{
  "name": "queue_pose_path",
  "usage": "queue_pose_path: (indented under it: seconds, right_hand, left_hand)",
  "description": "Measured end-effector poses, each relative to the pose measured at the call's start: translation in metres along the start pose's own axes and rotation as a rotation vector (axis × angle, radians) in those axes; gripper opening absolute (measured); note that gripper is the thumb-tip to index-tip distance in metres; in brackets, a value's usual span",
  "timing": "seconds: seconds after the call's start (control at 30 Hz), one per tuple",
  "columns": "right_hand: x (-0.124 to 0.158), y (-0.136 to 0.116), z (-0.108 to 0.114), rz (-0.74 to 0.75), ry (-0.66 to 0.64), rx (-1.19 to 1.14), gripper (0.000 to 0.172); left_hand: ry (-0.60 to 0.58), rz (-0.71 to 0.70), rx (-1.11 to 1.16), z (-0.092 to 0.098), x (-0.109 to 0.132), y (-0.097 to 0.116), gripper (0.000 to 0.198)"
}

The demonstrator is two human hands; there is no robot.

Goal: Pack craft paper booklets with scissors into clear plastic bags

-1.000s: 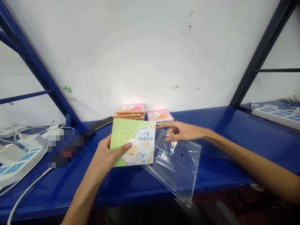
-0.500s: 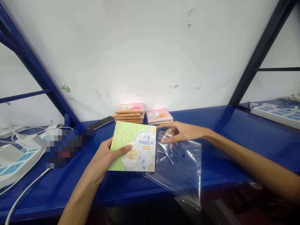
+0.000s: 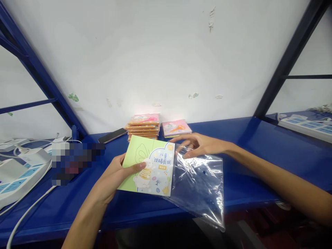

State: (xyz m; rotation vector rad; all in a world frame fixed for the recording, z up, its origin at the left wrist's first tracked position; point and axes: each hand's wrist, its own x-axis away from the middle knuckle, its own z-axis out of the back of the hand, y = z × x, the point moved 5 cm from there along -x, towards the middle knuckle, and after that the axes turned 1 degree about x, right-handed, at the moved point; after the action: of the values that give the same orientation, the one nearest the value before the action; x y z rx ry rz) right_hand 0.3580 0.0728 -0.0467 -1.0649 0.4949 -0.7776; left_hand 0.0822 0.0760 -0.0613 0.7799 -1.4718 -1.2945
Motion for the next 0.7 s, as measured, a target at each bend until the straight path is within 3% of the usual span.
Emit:
queue_pose_path:
  seconds: [0.37,0.7]
  right_hand:
    - [-0.0006,0.0033,-0.0023,0.008,-0.016,0.025,0.068]
    - [0.0004,-0.0004,-0.0052,0.009,-0.049,-0.008,0.066]
  left_hand:
    - [-0.066,0.044,0.003,0.0005,-0.0060,-0.0034,0.052]
    - [-0.043,0.048,-0.022,0.0035,-0.0066,-0.0044,0.054]
